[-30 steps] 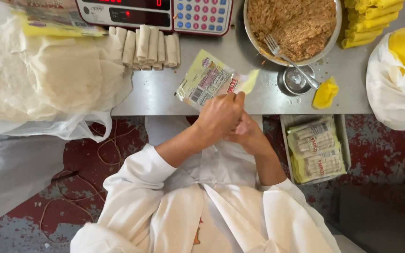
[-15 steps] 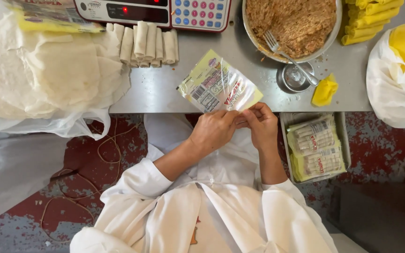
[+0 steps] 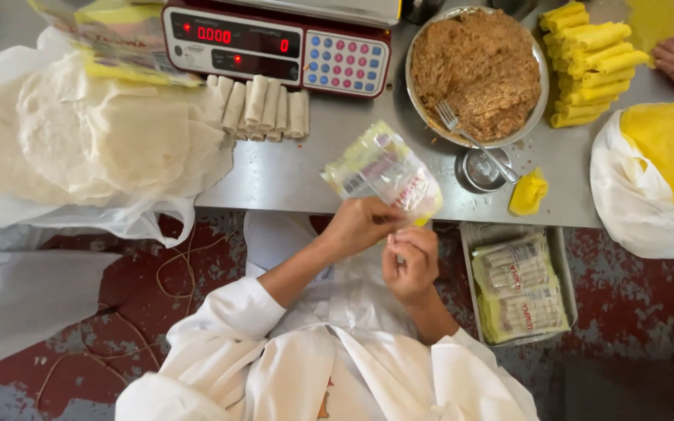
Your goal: The person packages food rolls into plastic bags, weighs the filled bags on a digital scale, and places them into a metal tray on a stainless steel work surface.
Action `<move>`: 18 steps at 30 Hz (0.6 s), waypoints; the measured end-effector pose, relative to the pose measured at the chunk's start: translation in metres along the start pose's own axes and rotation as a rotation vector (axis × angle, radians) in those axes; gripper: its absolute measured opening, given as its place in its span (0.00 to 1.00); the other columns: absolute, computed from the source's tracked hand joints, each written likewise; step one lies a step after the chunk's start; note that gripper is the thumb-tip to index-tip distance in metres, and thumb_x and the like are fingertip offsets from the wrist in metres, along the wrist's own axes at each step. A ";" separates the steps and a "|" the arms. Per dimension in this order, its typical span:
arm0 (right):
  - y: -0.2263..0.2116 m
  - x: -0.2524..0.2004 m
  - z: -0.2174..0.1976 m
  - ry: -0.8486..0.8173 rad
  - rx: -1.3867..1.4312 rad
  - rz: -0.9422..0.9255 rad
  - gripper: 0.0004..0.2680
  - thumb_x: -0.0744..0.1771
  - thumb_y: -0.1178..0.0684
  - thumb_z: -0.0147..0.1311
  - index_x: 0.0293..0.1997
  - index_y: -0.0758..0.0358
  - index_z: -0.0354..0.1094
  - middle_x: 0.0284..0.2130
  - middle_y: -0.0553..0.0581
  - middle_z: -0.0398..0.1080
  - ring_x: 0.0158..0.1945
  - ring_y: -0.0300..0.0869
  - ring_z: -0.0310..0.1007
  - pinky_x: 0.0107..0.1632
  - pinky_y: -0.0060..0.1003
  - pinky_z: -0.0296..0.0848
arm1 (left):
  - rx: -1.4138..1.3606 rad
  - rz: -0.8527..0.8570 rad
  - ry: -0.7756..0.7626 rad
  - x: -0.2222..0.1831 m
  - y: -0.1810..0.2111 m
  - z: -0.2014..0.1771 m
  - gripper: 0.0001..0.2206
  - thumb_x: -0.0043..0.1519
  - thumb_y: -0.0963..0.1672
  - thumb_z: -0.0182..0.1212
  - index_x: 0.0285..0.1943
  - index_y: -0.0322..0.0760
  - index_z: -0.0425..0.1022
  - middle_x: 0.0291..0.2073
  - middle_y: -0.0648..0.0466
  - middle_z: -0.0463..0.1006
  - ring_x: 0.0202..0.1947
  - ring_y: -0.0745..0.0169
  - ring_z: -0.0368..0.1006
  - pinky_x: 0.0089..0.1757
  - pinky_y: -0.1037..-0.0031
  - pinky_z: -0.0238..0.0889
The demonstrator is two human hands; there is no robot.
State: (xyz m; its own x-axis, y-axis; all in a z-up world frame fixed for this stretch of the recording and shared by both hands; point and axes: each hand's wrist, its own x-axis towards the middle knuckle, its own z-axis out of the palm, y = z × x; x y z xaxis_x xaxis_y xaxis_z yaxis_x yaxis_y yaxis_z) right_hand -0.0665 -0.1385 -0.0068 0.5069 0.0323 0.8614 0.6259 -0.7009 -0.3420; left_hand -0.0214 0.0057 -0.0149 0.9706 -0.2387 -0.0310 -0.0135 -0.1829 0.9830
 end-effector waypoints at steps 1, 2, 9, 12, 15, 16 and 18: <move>-0.011 -0.002 0.004 0.007 0.051 -0.068 0.05 0.65 0.68 0.62 0.33 0.66 0.70 0.35 0.62 0.75 0.36 0.53 0.76 0.40 0.47 0.78 | 0.115 0.089 0.009 0.001 -0.007 0.006 0.11 0.55 0.45 0.73 0.47 0.46 0.88 0.36 0.45 0.87 0.38 0.37 0.83 0.39 0.53 0.77; -0.007 0.002 0.002 0.007 0.055 -0.067 0.05 0.65 0.68 0.62 0.33 0.66 0.70 0.35 0.62 0.75 0.36 0.53 0.76 0.40 0.47 0.78 | 0.118 0.086 0.012 -0.004 -0.011 0.007 0.11 0.55 0.45 0.73 0.47 0.46 0.88 0.36 0.45 0.87 0.38 0.37 0.83 0.39 0.53 0.77; 0.063 -0.050 0.011 -0.422 0.315 0.340 0.08 0.72 0.60 0.48 0.52 0.73 0.73 0.39 0.63 0.72 0.41 0.51 0.71 0.47 0.45 0.75 | 0.434 0.680 0.357 -0.010 0.006 0.020 0.03 0.57 0.45 0.71 0.38 0.55 0.86 0.35 0.65 0.81 0.31 0.65 0.81 0.36 0.77 0.76; 0.076 -0.044 0.011 -0.348 0.695 0.557 0.10 0.75 0.58 0.41 0.49 0.71 0.73 0.38 0.58 0.72 0.40 0.41 0.67 0.47 0.42 0.73 | 0.477 0.798 0.371 0.001 0.003 0.028 0.01 0.59 0.45 0.70 0.37 0.52 0.84 0.35 0.62 0.81 0.32 0.63 0.81 0.35 0.75 0.75; 0.073 -0.041 0.009 -0.337 0.760 0.614 0.10 0.75 0.59 0.41 0.50 0.70 0.73 0.40 0.59 0.72 0.43 0.43 0.67 0.50 0.44 0.72 | 0.510 0.866 0.384 -0.008 0.022 0.021 0.03 0.61 0.45 0.67 0.40 0.50 0.84 0.35 0.60 0.79 0.31 0.62 0.79 0.34 0.74 0.75; 0.074 -0.036 0.012 -0.329 0.786 0.628 0.09 0.74 0.59 0.42 0.50 0.69 0.72 0.41 0.60 0.72 0.43 0.44 0.67 0.51 0.45 0.71 | 0.508 0.884 0.379 -0.012 0.035 0.013 0.04 0.63 0.45 0.65 0.43 0.51 0.84 0.35 0.59 0.78 0.29 0.61 0.78 0.34 0.74 0.75; 0.072 -0.032 0.012 -0.329 0.840 0.668 0.09 0.74 0.59 0.42 0.51 0.69 0.72 0.43 0.61 0.71 0.45 0.45 0.67 0.52 0.47 0.70 | 0.517 0.881 0.377 -0.014 0.042 0.005 0.04 0.63 0.44 0.66 0.44 0.49 0.85 0.34 0.59 0.77 0.28 0.61 0.77 0.32 0.74 0.75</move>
State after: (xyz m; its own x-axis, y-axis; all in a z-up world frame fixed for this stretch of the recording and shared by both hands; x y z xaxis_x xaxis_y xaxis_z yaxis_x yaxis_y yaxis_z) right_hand -0.0300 -0.1814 -0.0639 0.9446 0.1035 0.3114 0.3076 0.0505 -0.9502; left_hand -0.0372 -0.0031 0.0255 0.5807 -0.1902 0.7916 -0.7545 -0.4911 0.4354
